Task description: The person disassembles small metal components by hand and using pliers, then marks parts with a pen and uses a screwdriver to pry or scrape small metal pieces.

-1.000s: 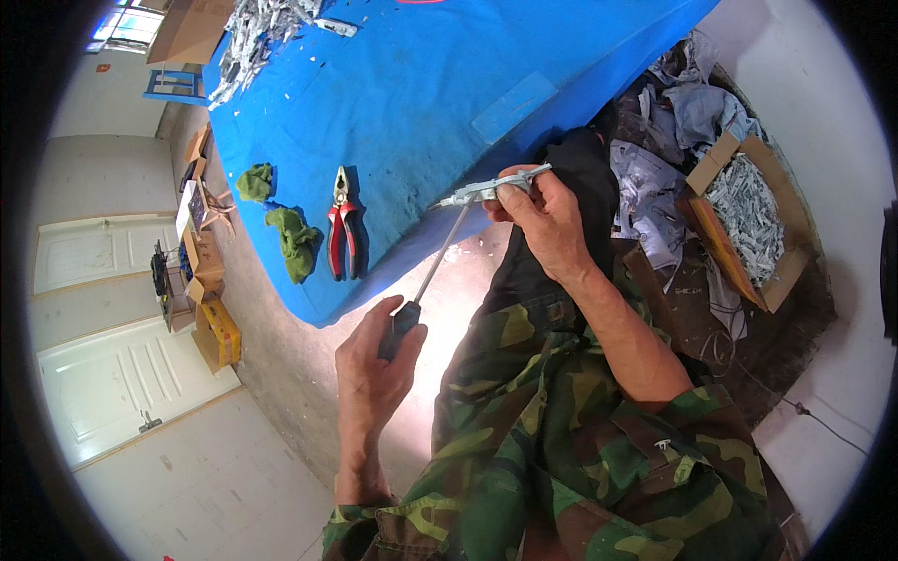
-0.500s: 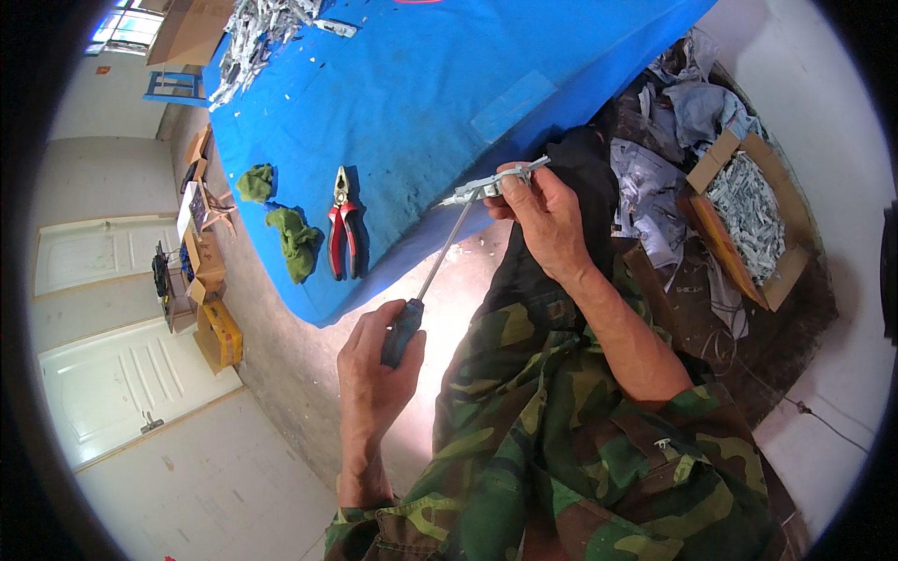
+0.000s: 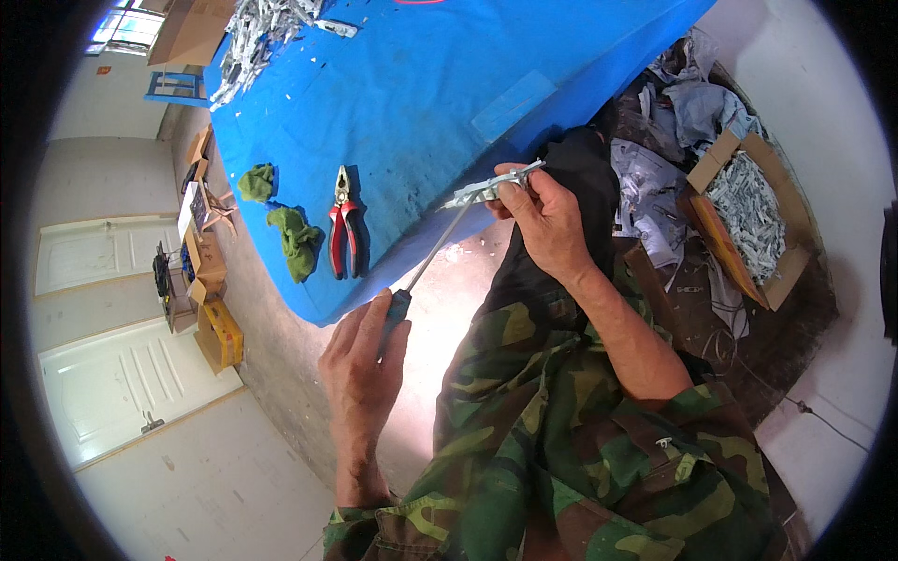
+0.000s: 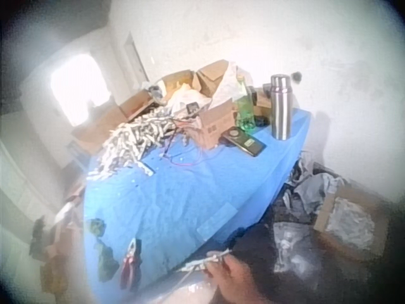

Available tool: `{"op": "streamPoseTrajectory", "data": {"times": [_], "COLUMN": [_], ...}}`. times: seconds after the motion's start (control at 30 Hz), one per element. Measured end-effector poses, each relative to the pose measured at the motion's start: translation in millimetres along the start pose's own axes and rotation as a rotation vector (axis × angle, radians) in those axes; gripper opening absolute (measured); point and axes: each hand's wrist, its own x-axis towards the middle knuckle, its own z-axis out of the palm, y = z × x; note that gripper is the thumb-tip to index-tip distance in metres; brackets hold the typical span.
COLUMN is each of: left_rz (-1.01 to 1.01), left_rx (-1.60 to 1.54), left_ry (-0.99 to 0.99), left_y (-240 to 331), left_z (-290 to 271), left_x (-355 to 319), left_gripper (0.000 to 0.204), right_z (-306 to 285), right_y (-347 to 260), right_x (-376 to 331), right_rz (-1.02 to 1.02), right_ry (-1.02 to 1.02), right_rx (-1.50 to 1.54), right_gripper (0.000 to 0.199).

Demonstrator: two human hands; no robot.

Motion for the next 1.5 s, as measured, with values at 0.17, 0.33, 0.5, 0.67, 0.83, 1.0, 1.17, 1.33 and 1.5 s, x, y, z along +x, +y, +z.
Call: {"op": "streamPoseTrajectory", "data": {"times": [0.17, 0.33, 0.5, 0.67, 0.83, 1.0, 1.17, 1.33, 1.5], "left_rz": [-0.001, 0.045, 0.063, -0.031, -0.013, -0.152, -0.162, -0.133, -0.342], "left_rx": [0.045, 0.032, -0.076, -0.092, -0.124, -0.177, -0.229, -0.278, -0.575], "left_ry": [-0.078, -0.079, -0.145, -0.199, -0.216, -0.296, -0.261, -0.249, -0.099], "left_y": [5.3, 3.2, -14.1, -12.2, -28.0, -40.6, -39.1, -41.8, -62.0], "left_z": [-28.9, -50.2, -55.7, -61.1, -62.2, -61.1, -54.7, -58.5, -53.7], "left_x": [18.9, 47.3, 66.9, 75.1, 82.0, 89.5, 81.7, 66.4, 55.7], "left_gripper": [0.037, 0.034, 0.03, 0.03, 0.028, 0.026, 0.028, 0.029, 0.035], "right_z": [-3.3, -7.5, -10.0, -10.0, -15.1, -14.8, -13.5, -16.7, -18.6], "right_y": [-4.6, -2.7, -12.3, -10.1, -7.4, -9.0, -10.0, -6.1, -10.7], "right_x": [-2.6, -1.5, -0.7, 1.5, 2.8, 3.5, 3.8, 5.6, 5.9], "right_rz": [0.012, 0.014, -0.006, -0.013, 0.02, 0.008, 0.064, 0.143, 0.212], "right_ry": [-0.095, -0.169, -0.192, -0.203, -0.26, -0.242, -0.192, -0.109, -0.081], "right_rx": [-0.089, -0.06, -0.158, -0.167, -0.196, -0.127, -0.057, 0.096, 0.286], "right_gripper": [0.034, 0.037, 0.04, 0.04, 0.041, 0.041, 0.039, 0.035, 0.031]}}
